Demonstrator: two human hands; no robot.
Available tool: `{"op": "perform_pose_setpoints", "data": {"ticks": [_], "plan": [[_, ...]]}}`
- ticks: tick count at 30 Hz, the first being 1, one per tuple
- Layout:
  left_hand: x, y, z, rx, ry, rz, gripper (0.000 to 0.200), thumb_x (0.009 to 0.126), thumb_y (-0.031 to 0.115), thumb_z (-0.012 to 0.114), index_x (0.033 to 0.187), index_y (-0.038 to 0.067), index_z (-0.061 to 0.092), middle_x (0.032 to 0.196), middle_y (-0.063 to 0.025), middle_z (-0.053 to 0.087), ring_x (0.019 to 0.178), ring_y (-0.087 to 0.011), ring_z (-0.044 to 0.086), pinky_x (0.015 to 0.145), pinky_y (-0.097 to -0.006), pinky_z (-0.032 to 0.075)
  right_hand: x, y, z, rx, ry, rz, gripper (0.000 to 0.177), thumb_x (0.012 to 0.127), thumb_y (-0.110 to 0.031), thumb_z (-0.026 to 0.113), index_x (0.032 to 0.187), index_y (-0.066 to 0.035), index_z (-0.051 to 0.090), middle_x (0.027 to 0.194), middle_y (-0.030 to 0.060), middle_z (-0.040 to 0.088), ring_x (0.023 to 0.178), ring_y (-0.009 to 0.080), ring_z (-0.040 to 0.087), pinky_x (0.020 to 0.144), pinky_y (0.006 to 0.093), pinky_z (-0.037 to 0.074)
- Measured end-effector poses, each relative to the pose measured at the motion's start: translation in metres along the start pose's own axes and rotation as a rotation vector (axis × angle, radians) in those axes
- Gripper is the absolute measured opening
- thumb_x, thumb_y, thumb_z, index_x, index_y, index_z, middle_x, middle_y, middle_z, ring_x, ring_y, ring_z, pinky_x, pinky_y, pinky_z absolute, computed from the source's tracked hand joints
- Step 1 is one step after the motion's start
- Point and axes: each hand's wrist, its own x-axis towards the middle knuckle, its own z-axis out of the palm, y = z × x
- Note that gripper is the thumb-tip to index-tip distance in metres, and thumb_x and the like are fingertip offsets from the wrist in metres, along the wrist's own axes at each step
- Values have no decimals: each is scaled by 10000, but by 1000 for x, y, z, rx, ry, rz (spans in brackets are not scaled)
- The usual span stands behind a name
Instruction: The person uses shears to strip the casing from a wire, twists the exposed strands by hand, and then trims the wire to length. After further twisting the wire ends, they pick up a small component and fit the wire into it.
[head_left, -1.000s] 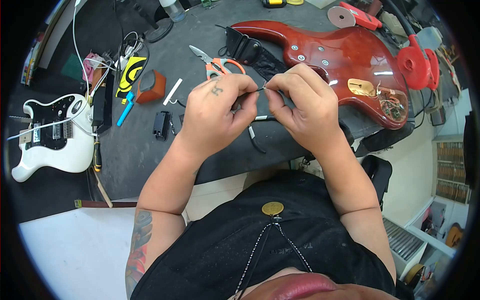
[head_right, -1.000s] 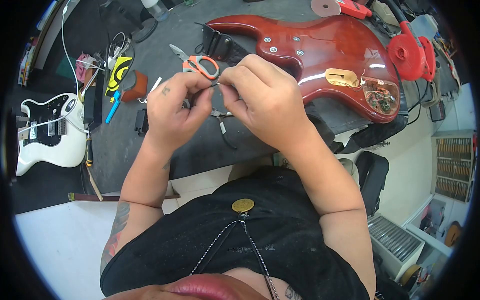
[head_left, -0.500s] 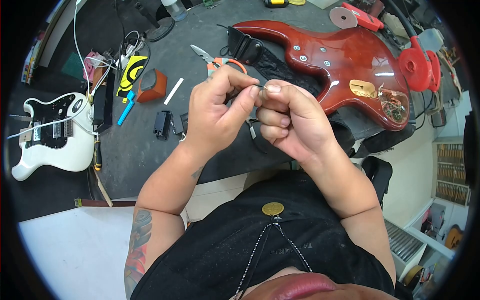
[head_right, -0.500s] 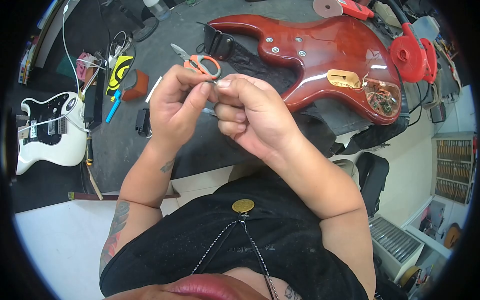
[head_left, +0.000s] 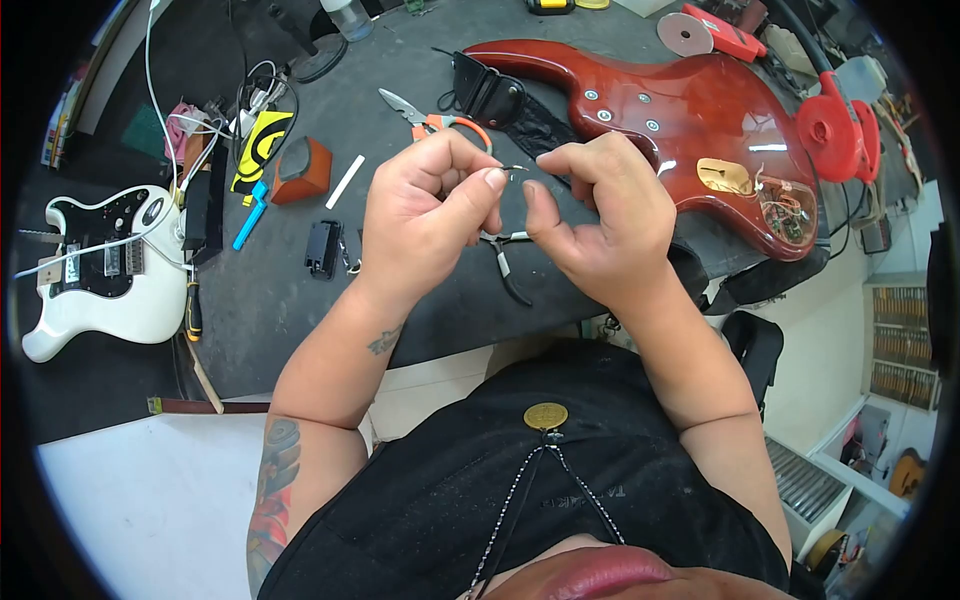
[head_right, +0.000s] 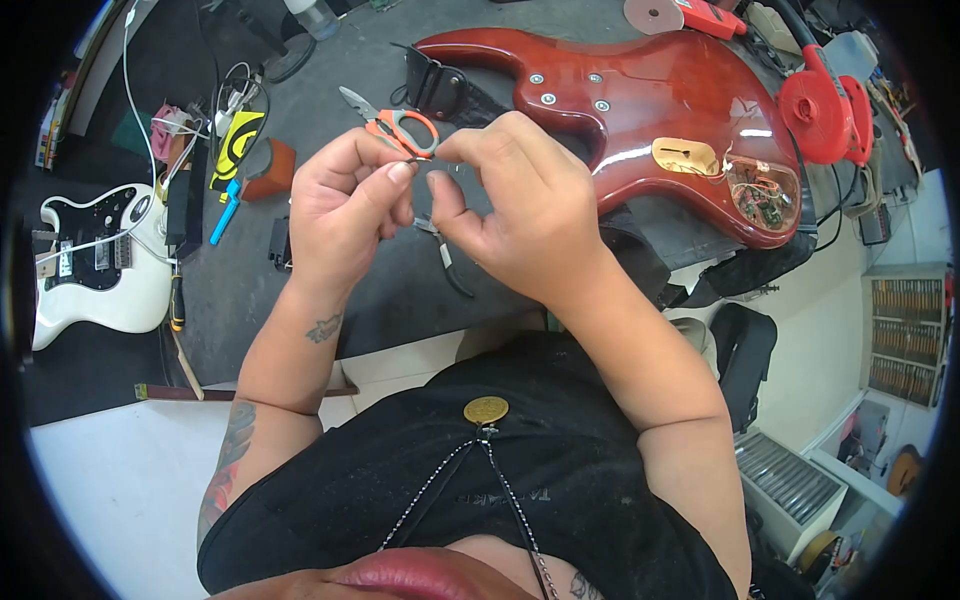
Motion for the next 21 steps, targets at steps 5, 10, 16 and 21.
{"op": "perform_pose_setpoints", "data": {"ticks": [5, 10, 16, 21], "plan": [[-1, 2, 1, -23, -8, -40, 96, 1010, 82, 690, 980, 4, 642, 746, -18, 679, 644, -46, 632, 540, -201, 444, -3, 5, 6, 2, -45, 31, 202, 773, 13, 781, 939, -27, 674, 783, 67, 635, 624, 237, 601, 549, 325, 478], [2, -5, 4, 66, 36, 69, 78, 984, 50, 705, 957, 3, 649, 754, -8, 667, 660, -58, 634, 581, -217, 459, -6, -4, 7, 1104, -100, 1175, 70, 971, -98, 651, 965, -29, 652, 770, -48, 542, 644, 63, 480, 541, 256, 372], [6, -10, -9, 406, 141, 327, 73, 918, 9, 736, 910, -2, 665, 715, -25, 644, 618, -78, 603, 598, -243, 466, -16, 9, 7, 1237, 14, 1145, 52, 968, -78, 643, 973, -29, 627, 805, -43, 545, 685, 61, 498, 559, 254, 402], [3, -5, 1, 541, 141, 450, 94, 892, 5, 756, 916, -11, 667, 695, -53, 648, 576, -104, 596, 552, -256, 462, -8, -4, 7, 59, 5, 164, 297, 771, -9, 820, 1023, -38, 666, 838, 39, 606, 667, 163, 546, 579, 300, 467]]}}
